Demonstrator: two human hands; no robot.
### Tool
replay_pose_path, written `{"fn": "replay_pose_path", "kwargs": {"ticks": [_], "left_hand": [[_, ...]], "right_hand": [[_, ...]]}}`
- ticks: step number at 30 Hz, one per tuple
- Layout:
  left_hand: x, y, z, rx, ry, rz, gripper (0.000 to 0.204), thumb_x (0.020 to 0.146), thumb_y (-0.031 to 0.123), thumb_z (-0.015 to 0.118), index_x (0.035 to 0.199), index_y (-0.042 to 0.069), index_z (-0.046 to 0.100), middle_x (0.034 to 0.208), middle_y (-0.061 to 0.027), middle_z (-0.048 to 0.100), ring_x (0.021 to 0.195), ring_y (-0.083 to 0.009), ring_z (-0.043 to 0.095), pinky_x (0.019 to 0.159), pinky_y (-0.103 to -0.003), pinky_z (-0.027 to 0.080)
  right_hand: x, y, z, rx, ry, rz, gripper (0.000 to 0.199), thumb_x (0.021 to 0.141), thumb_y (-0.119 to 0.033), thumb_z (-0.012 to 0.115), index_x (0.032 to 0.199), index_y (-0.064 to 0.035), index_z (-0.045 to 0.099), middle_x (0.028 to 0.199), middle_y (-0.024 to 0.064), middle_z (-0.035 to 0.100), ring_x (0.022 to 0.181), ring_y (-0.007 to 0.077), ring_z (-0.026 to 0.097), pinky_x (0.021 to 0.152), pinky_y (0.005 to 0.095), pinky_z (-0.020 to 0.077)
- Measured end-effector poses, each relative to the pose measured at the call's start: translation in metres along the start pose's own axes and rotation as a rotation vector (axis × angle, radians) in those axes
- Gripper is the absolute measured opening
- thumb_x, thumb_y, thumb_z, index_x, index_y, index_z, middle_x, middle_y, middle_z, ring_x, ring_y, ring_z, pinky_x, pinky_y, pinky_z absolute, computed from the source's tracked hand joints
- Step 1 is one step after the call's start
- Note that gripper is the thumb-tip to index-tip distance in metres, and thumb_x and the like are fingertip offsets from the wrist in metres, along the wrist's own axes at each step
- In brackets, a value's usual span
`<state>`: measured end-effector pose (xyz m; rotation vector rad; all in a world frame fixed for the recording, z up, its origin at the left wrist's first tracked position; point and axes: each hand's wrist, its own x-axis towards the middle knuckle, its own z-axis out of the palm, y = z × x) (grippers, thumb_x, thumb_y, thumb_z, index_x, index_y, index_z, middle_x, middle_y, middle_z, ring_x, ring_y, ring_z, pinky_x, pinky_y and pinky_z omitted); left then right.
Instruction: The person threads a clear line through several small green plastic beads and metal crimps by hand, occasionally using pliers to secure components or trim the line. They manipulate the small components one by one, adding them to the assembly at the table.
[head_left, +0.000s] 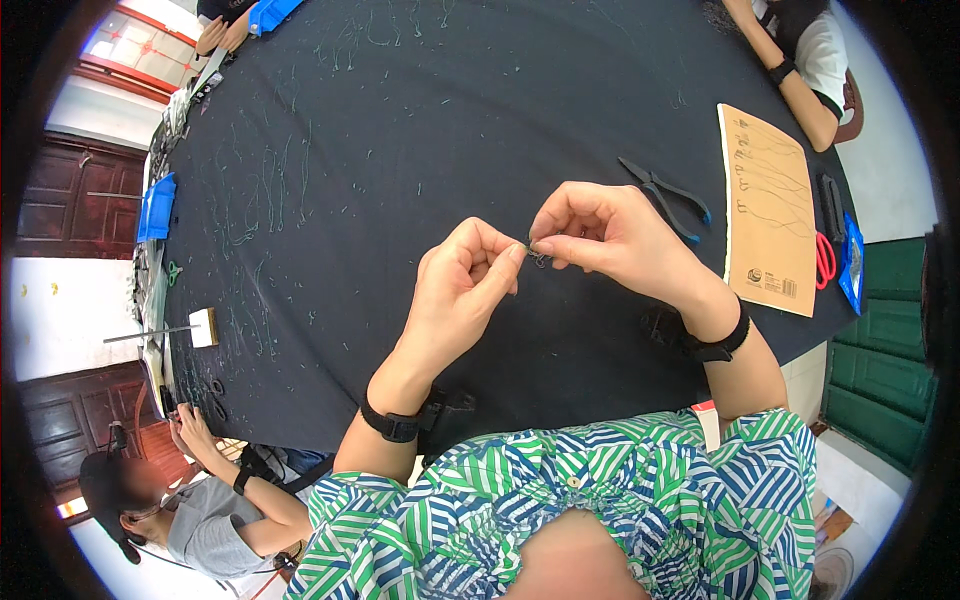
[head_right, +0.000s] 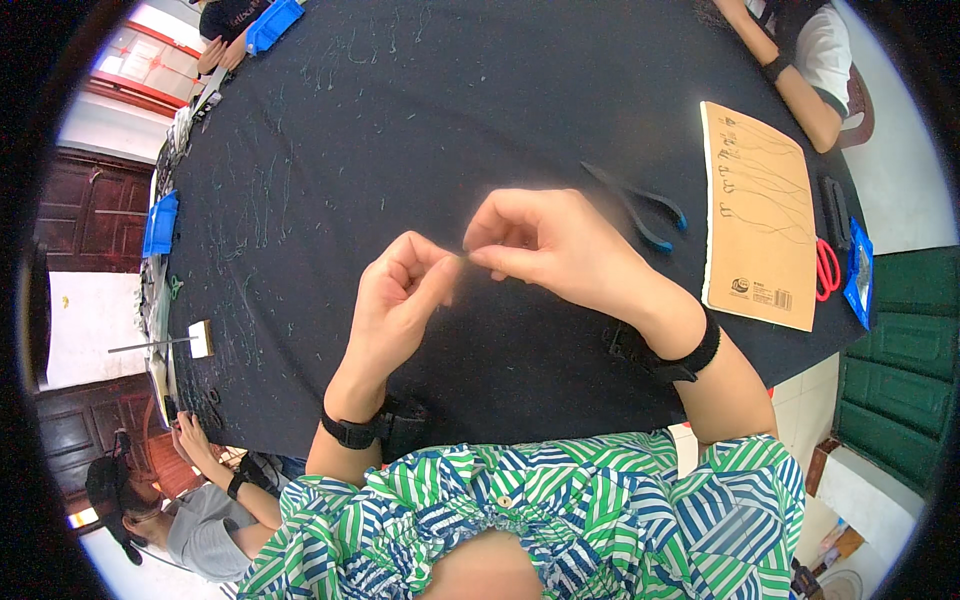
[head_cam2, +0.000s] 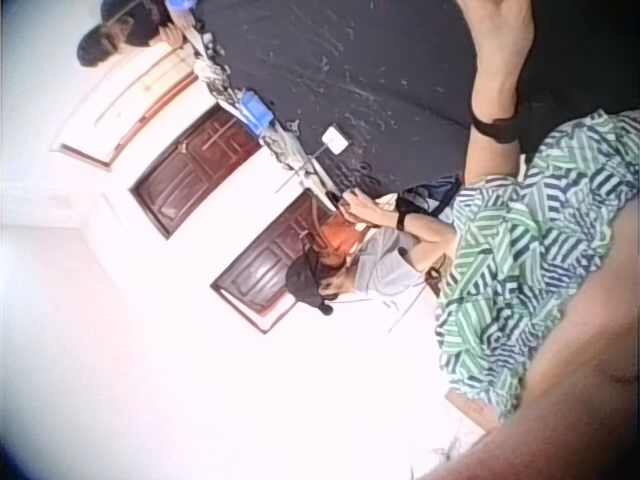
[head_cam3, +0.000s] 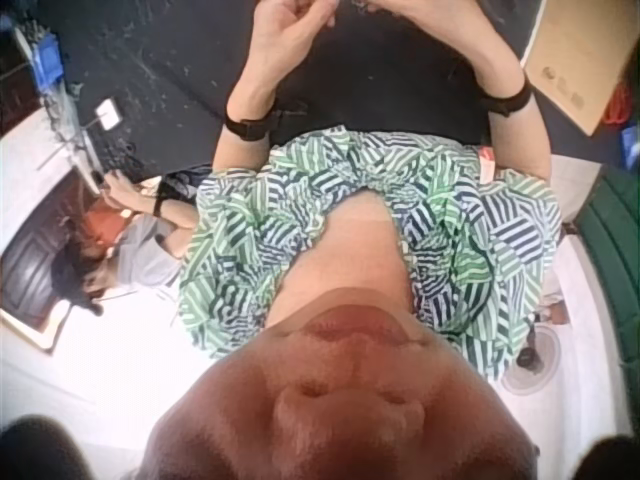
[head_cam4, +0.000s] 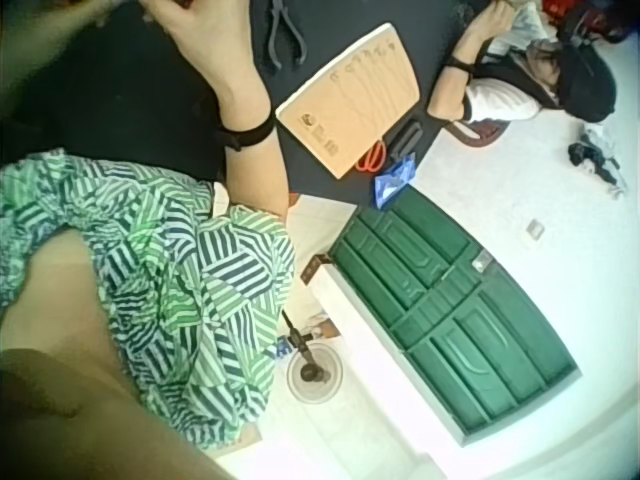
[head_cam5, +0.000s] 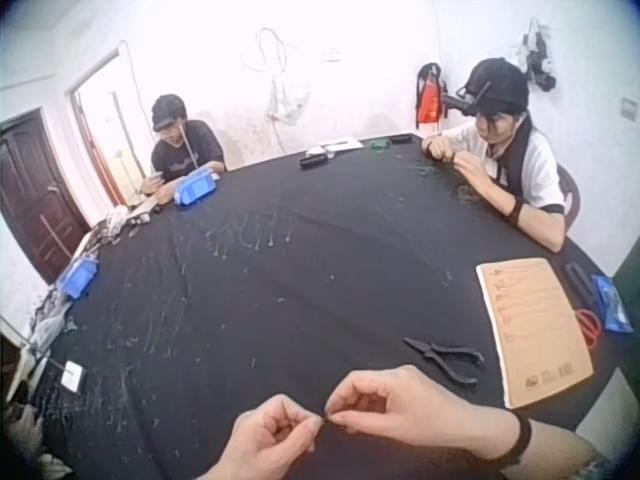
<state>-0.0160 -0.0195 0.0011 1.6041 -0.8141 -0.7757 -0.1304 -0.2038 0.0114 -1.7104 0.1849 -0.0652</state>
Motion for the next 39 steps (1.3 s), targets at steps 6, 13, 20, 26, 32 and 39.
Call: {"fn": "replay_pose_path", "kwargs": {"ticks": [6,13,20,26,32,39], "left_hand": [[0.000,-0.001,-0.003,-0.073,-0.022,-0.013,0.015,0.098,0.014,0.062,0.091,0.002,0.057,0.071,0.0013,0.059,0.062,-0.0021,0.051,0.055,-0.019,0.039],[-0.002,0.007,-0.004,-0.253,-0.080,-0.064,0.013,0.099,0.014,0.061,0.094,0.003,0.058,0.077,0.0014,0.059,0.070,-0.0033,0.054,0.062,-0.019,0.041],[-0.001,0.010,0.002,-0.359,-0.025,-0.041,0.013,0.100,0.016,0.058,0.092,0.006,0.058,0.072,0.0055,0.054,0.058,0.0009,0.036,0.051,-0.017,0.025],[0.000,0.005,-0.003,-0.332,0.030,-0.022,0.010,0.100,0.013,0.059,0.096,0.003,0.058,0.082,0.0002,0.062,0.072,-0.0036,0.055,0.065,-0.019,0.043],[-0.001,0.005,-0.003,-0.307,0.090,0.022,0.008,0.099,0.010,0.060,0.095,0.003,0.057,0.082,-0.0001,0.062,0.072,-0.0039,0.056,0.065,-0.019,0.044],[0.001,0.003,-0.005,-0.224,0.156,0.068,0.009,0.098,0.009,0.061,0.094,0.002,0.057,0.080,-0.0002,0.061,0.071,-0.0041,0.057,0.065,-0.018,0.045]], "right_hand": [[0.002,0.007,-0.002,0.132,-0.092,0.052,0.014,0.093,-0.014,0.065,0.097,-0.0003,0.066,0.086,0.0050,0.068,0.077,0.0109,0.066,0.061,0.0230,0.0520],[0.004,0.001,-0.004,0.156,-0.124,0.119,0.020,0.097,-0.019,0.060,0.101,-0.0003,0.065,0.094,0.0066,0.067,0.077,0.0124,0.069,0.057,0.0219,0.0525],[0.004,0.012,0.017,0.421,-0.140,0.107,0.020,0.099,-0.018,0.058,0.103,0.0013,0.061,0.096,0.0098,0.069,0.081,0.0144,0.069,0.067,0.0249,0.0569],[0.003,0.014,0.026,0.319,-0.051,0.064,0.016,0.096,-0.016,0.061,0.093,-0.0002,0.062,0.086,0.0058,0.069,0.077,0.0106,0.066,0.068,0.0251,0.0542],[0.003,0.015,0.031,0.302,-0.014,0.058,0.016,0.095,-0.017,0.062,0.092,-0.0006,0.062,0.082,0.0048,0.068,0.075,0.0099,0.066,0.067,0.0250,0.0534],[-0.001,0.008,0.036,0.224,0.094,0.001,0.015,0.095,-0.015,0.062,0.091,-0.0010,0.060,0.077,0.0051,0.068,0.068,0.0108,0.065,0.062,0.0250,0.0511]]}}
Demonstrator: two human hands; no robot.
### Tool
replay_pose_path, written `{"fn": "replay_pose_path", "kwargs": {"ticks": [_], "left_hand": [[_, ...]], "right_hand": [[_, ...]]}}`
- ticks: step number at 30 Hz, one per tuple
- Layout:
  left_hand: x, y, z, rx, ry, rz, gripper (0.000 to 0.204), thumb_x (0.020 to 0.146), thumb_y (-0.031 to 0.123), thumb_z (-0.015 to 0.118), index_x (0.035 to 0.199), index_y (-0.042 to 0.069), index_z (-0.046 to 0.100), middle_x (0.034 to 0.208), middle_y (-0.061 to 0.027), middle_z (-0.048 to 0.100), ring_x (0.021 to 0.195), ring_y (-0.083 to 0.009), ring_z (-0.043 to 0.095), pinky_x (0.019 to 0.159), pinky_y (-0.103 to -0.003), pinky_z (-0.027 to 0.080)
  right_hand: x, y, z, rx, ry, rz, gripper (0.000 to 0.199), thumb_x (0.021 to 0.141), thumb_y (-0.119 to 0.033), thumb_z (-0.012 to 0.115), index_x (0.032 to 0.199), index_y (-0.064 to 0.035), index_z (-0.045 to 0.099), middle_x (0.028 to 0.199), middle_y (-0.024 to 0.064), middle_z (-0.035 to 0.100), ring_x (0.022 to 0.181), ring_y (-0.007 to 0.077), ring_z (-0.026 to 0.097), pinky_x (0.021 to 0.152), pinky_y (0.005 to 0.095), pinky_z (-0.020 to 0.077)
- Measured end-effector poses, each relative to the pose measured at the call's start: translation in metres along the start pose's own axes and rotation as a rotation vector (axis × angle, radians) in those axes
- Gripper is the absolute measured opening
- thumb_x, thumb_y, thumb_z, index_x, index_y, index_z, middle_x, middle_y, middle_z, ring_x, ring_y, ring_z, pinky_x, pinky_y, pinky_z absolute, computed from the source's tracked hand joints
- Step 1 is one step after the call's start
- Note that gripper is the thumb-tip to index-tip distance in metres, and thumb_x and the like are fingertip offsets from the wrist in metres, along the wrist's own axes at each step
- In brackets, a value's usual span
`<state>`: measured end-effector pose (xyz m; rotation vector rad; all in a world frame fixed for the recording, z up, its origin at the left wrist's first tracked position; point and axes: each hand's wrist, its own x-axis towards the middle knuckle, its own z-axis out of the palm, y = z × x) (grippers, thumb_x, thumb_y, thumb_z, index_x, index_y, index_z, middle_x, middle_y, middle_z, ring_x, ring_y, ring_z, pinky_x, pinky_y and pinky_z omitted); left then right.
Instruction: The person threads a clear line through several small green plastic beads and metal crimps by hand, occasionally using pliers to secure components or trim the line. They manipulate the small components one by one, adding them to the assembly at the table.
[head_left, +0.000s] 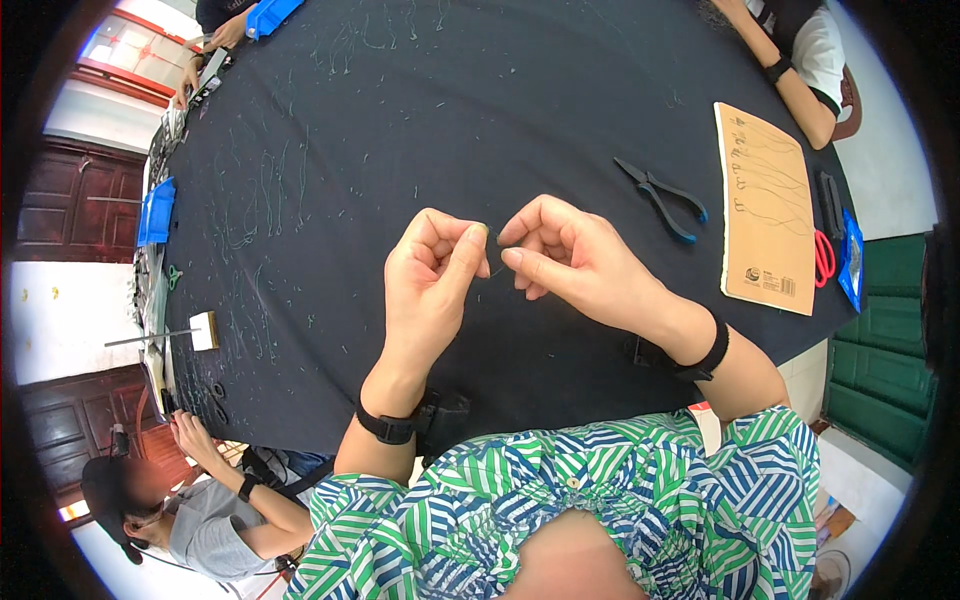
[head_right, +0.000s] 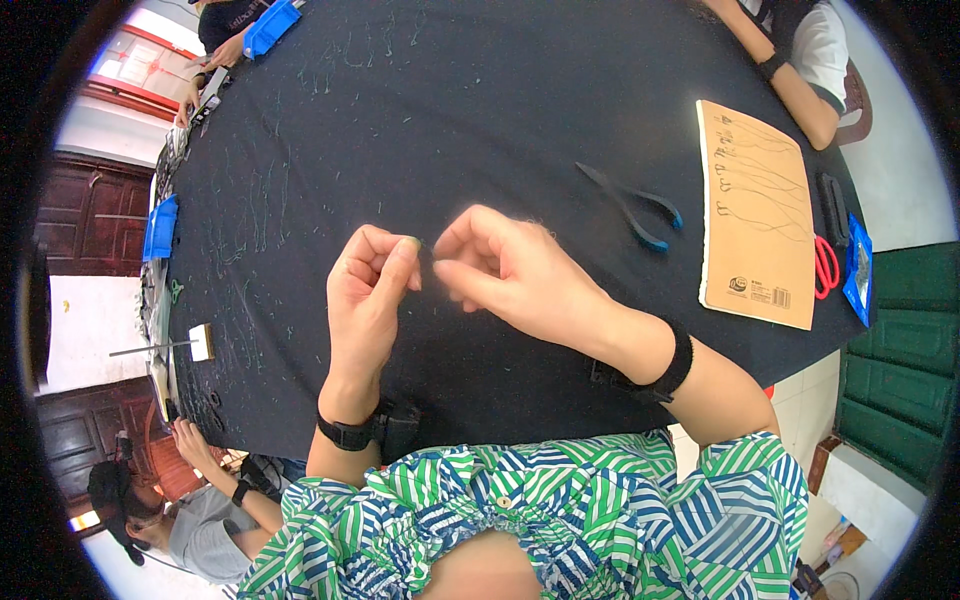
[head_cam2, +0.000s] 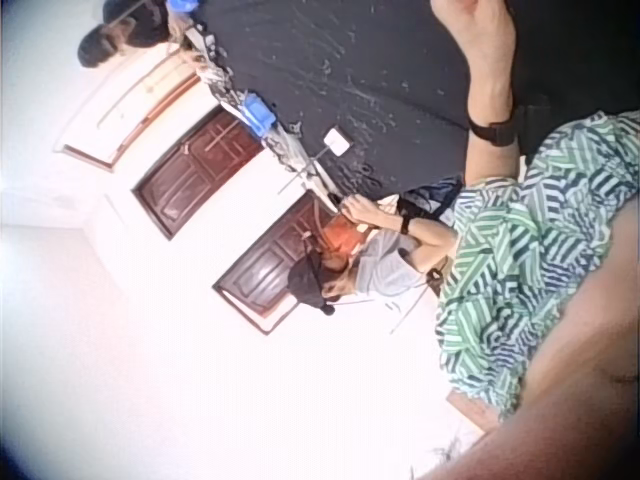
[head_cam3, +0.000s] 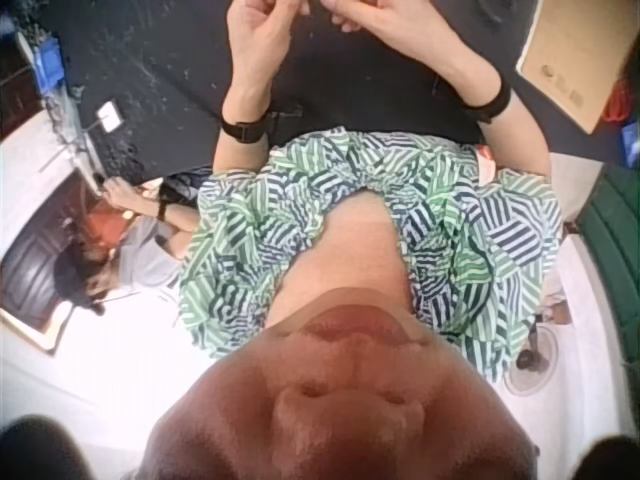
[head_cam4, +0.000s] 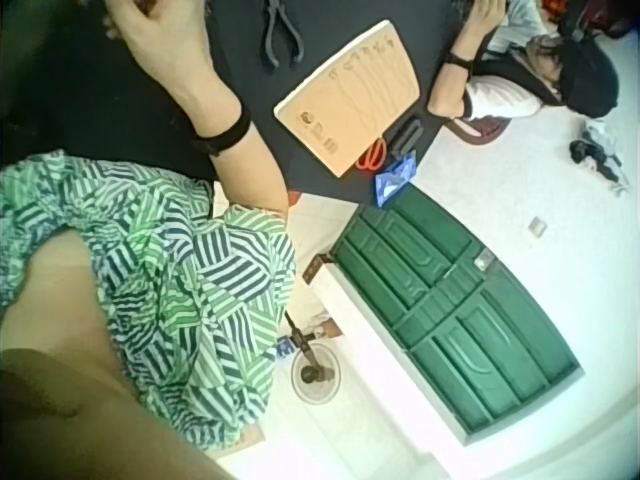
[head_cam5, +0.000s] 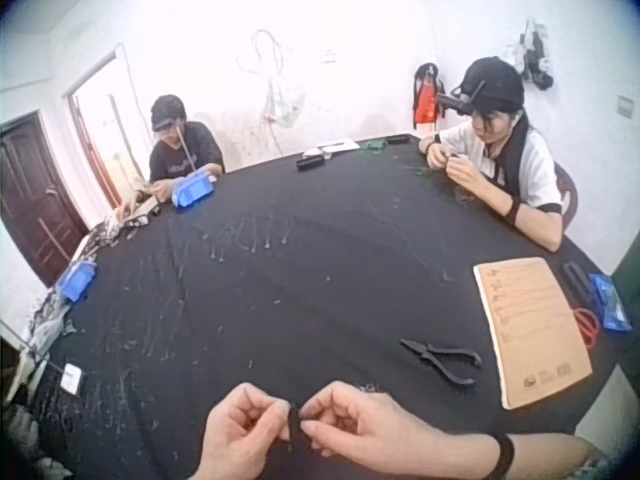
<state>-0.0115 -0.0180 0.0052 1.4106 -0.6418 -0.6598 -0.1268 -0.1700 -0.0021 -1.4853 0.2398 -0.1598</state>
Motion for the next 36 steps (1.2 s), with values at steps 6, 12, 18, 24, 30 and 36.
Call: {"fn": "replay_pose_path", "kwargs": {"ticks": [6,12,18,24,30,36], "left_hand": [[0.000,0.001,0.002,0.099,0.003,0.066,0.009,0.098,0.006,0.061,0.091,0.001,0.057,0.077,0.0000,0.061,0.069,-0.0024,0.057,0.061,-0.017,0.045],[-0.003,0.006,0.006,0.278,0.011,0.079,0.011,0.098,0.010,0.062,0.090,0.003,0.058,0.073,0.0013,0.060,0.062,-0.0007,0.051,0.055,-0.016,0.037],[-0.003,0.012,0.002,0.481,-0.148,0.100,0.010,0.096,0.006,0.062,0.088,0.002,0.057,0.073,0.0009,0.061,0.061,-0.0005,0.053,0.052,-0.015,0.039],[-0.005,0.015,0.002,0.359,-0.194,0.120,0.011,0.096,0.006,0.061,0.088,0.002,0.056,0.071,0.0014,0.059,0.061,-0.0010,0.052,0.053,-0.017,0.039],[-0.005,0.009,0.002,0.397,-0.101,0.225,0.009,0.097,0.005,0.059,0.089,0.002,0.055,0.070,0.0018,0.056,0.060,-0.0016,0.048,0.052,-0.018,0.038],[-0.003,0.005,0.001,0.452,-0.021,0.295,0.009,0.095,0.002,0.062,0.089,0.000,0.055,0.067,-0.0002,0.057,0.057,-0.0020,0.050,0.050,-0.019,0.039]], "right_hand": [[-0.002,-0.010,-0.003,-0.350,0.078,-0.180,0.011,0.092,-0.011,0.064,0.088,-0.0023,0.059,0.069,0.0062,0.065,0.057,0.0126,0.060,0.052,0.0284,0.0430],[-0.002,-0.014,-0.006,-0.578,0.108,-0.393,0.009,0.087,-0.009,0.067,0.088,-0.0038,0.060,0.062,0.0068,0.057,0.054,0.0149,0.056,0.050,0.0304,0.0395],[0.003,-0.015,-0.014,-0.481,0.092,-0.344,0.010,0.089,-0.011,0.067,0.093,-0.0032,0.062,0.068,0.0056,0.057,0.058,0.0113,0.053,0.053,0.0284,0.0397],[0.010,-0.004,-0.017,-0.058,-0.100,-0.019,0.015,0.099,-0.018,0.061,0.095,-0.0033,0.059,0.073,-0.0063,0.051,0.064,0.0022,0.044,0.056,0.0209,0.0363],[0.005,0.005,-0.005,0.082,-0.141,0.050,0.018,0.098,-0.020,0.062,0.091,-0.0053,0.054,0.075,-0.0048,0.052,0.066,0.0029,0.048,0.058,0.0203,0.0402],[-0.002,-0.001,0.005,-0.079,-0.033,-0.078,0.018,0.094,-0.012,0.064,0.082,-0.0056,0.053,0.071,-0.0041,0.054,0.061,0.0030,0.049,0.054,0.0209,0.0398]]}}
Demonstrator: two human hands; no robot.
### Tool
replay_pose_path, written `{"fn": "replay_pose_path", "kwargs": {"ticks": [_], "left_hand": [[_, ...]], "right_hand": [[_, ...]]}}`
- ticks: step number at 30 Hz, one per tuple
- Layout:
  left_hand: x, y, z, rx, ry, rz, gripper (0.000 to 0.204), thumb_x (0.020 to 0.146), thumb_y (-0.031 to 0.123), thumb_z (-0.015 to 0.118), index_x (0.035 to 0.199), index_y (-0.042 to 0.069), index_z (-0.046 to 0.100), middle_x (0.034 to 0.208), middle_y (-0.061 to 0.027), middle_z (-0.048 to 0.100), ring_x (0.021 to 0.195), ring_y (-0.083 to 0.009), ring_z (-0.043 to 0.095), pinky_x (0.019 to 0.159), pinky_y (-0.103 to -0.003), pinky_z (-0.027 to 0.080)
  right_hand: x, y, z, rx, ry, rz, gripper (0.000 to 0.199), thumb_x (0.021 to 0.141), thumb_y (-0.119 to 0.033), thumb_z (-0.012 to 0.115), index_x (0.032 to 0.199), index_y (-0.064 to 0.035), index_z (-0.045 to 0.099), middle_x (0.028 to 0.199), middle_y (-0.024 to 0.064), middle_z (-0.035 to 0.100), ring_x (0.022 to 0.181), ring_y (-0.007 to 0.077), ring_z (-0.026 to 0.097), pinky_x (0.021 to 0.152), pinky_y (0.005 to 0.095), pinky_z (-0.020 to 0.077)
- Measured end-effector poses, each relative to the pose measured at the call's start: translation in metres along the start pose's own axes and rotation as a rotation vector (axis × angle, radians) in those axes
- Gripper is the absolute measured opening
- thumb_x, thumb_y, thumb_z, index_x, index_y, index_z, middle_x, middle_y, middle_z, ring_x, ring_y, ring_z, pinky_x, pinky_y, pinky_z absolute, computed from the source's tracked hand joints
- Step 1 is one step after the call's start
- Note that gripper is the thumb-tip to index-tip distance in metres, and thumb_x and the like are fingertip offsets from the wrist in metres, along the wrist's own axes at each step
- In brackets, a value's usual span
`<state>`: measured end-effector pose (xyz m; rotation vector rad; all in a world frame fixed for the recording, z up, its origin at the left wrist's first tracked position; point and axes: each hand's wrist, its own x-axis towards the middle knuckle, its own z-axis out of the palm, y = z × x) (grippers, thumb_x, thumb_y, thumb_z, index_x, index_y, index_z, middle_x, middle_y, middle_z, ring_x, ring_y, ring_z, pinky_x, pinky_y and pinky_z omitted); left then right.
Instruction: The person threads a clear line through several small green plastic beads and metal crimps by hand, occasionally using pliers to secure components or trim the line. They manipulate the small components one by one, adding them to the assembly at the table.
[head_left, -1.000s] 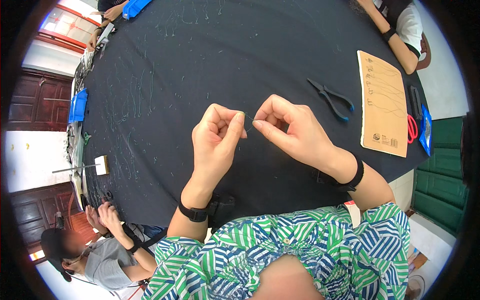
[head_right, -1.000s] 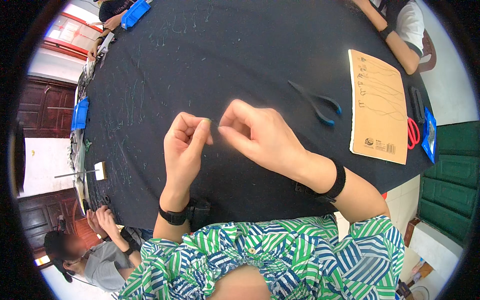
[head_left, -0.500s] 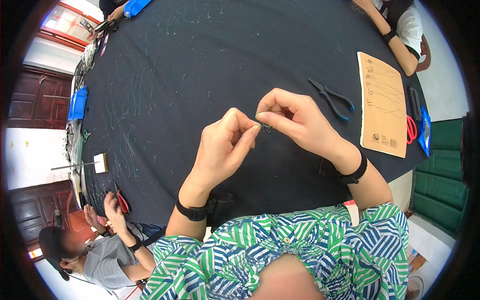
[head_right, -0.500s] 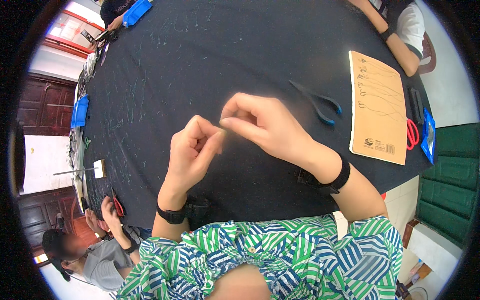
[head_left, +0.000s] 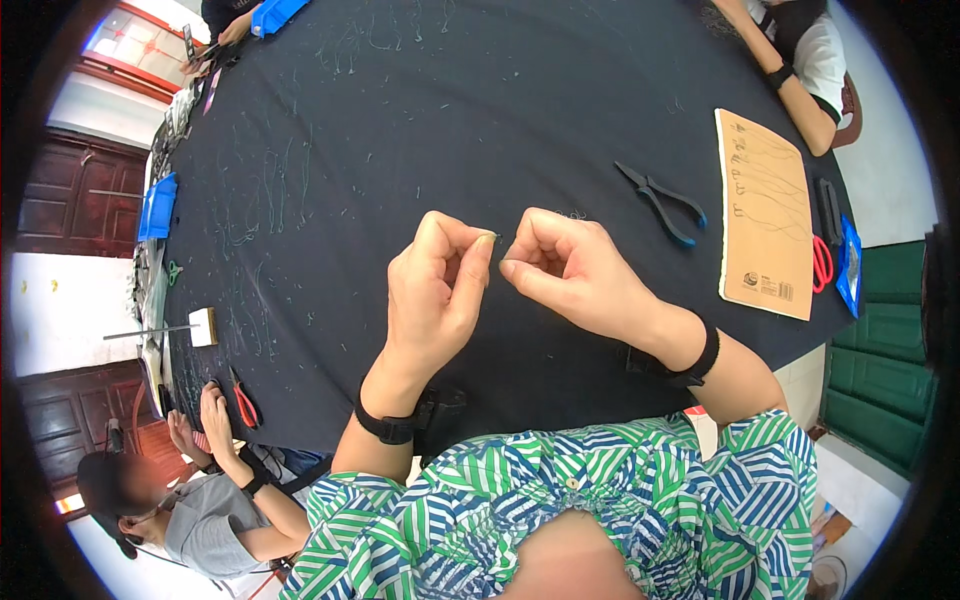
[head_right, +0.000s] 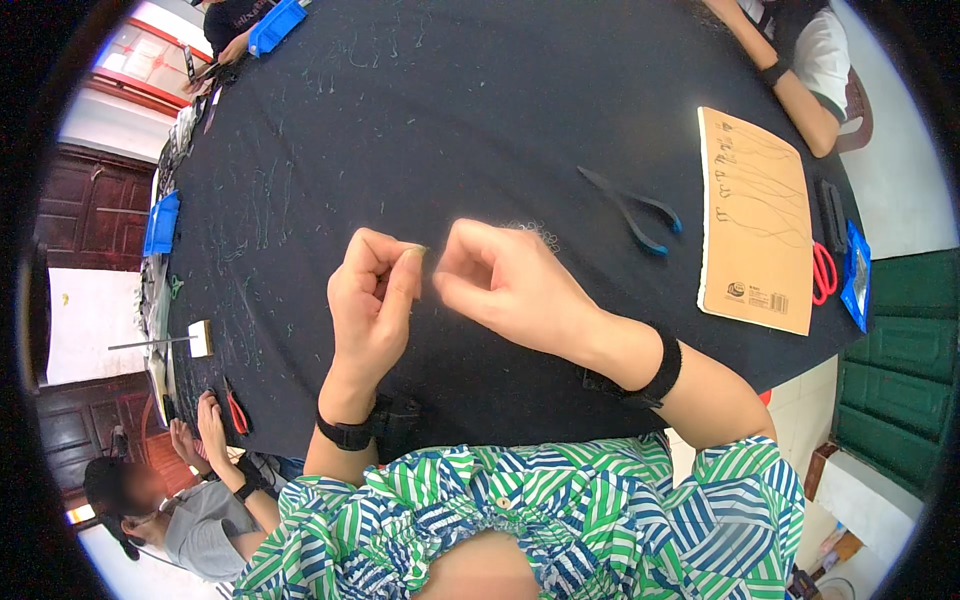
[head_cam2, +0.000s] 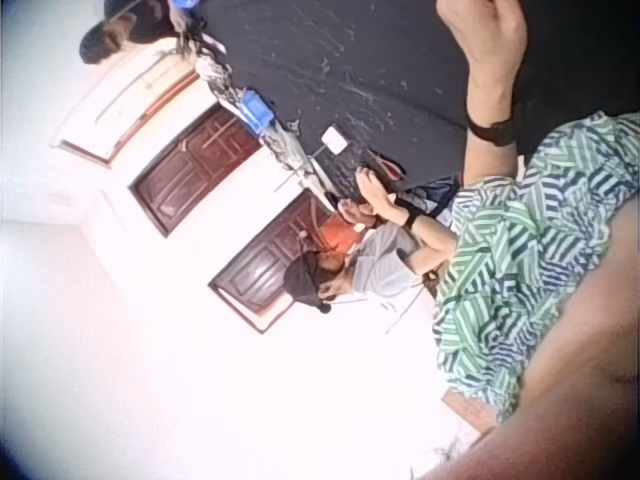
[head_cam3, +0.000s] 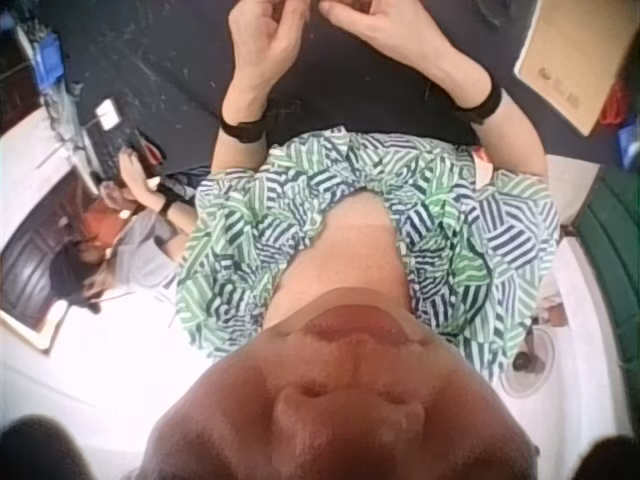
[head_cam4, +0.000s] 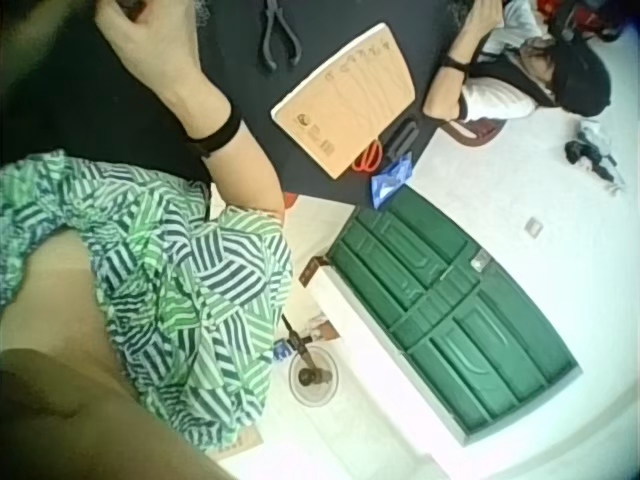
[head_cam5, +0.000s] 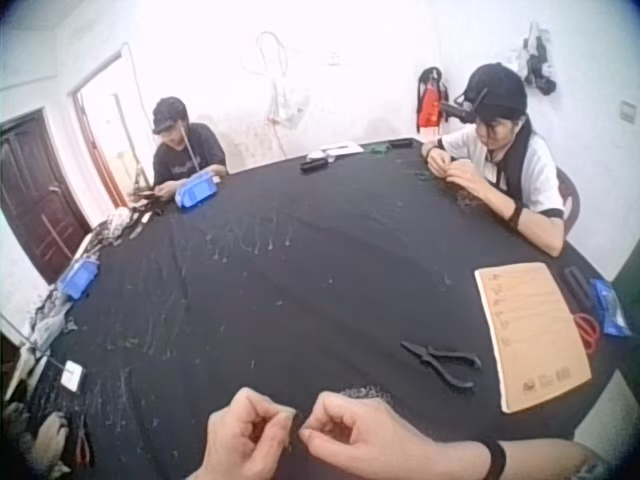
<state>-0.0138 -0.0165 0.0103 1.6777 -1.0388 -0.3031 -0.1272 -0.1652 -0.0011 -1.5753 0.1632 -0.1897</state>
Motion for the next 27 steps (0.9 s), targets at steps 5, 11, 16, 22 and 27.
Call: {"fn": "replay_pose_path", "kwargs": {"ticks": [5,11,16,22,27], "left_hand": [[0.000,0.000,0.000,0.009,0.016,-0.029,0.008,0.095,0.002,0.062,0.090,-0.001,0.056,0.067,0.0001,0.057,0.058,-0.0018,0.051,0.050,-0.019,0.040],[0.001,0.002,0.004,0.054,0.002,-0.027,0.009,0.091,-0.001,0.064,0.087,-0.001,0.056,0.066,-0.0042,0.059,0.055,-0.0071,0.055,0.051,-0.023,0.044],[0.000,0.002,0.002,0.111,-0.077,-0.052,0.010,0.089,-0.002,0.066,0.085,-0.001,0.056,0.067,-0.0067,0.060,0.054,-0.0106,0.056,0.050,-0.025,0.043],[0.000,0.003,0.003,0.070,-0.118,-0.017,0.012,0.088,-0.001,0.067,0.084,0.000,0.056,0.065,-0.0064,0.059,0.054,-0.0110,0.057,0.049,-0.025,0.043],[0.000,0.005,0.001,0.094,-0.118,0.049,0.007,0.094,0.000,0.061,0.088,0.001,0.057,0.069,-0.0010,0.059,0.059,-0.0039,0.054,0.052,-0.018,0.042]], "right_hand": [[-0.001,-0.012,-0.002,-0.241,0.089,-0.089,0.013,0.084,-0.010,0.067,0.079,-0.0021,0.059,0.061,0.0063,0.058,0.055,0.0131,0.056,0.054,0.0282,0.0425],[0.003,-0.005,-0.004,-0.650,0.179,-0.575,0.009,0.082,-0.007,0.069,0.084,-0.0033,0.061,0.070,0.0106,0.061,0.063,0.0277,0.063,0.055,0.0357,0.0475],[0.006,-0.008,-0.013,-0.676,0.179,-0.583,0.008,0.082,-0.005,0.068,0.089,-0.0037,0.063,0.079,0.0117,0.065,0.070,0.0284,0.065,0.058,0.0368,0.0494],[0.006,-0.014,-0.019,-0.452,0.125,-0.319,0.011,0.087,-0.011,0.068,0.093,-0.0018,0.064,0.075,0.0078,0.063,0.060,0.0174,0.058,0.054,0.0293,0.0432],[0.008,-0.004,-0.022,-0.120,0.079,-0.010,0.013,0.092,-0.019,0.068,0.096,-0.0068,0.068,0.068,-0.0010,0.061,0.055,0.0105,0.048,0.052,0.0256,0.0383]]}}
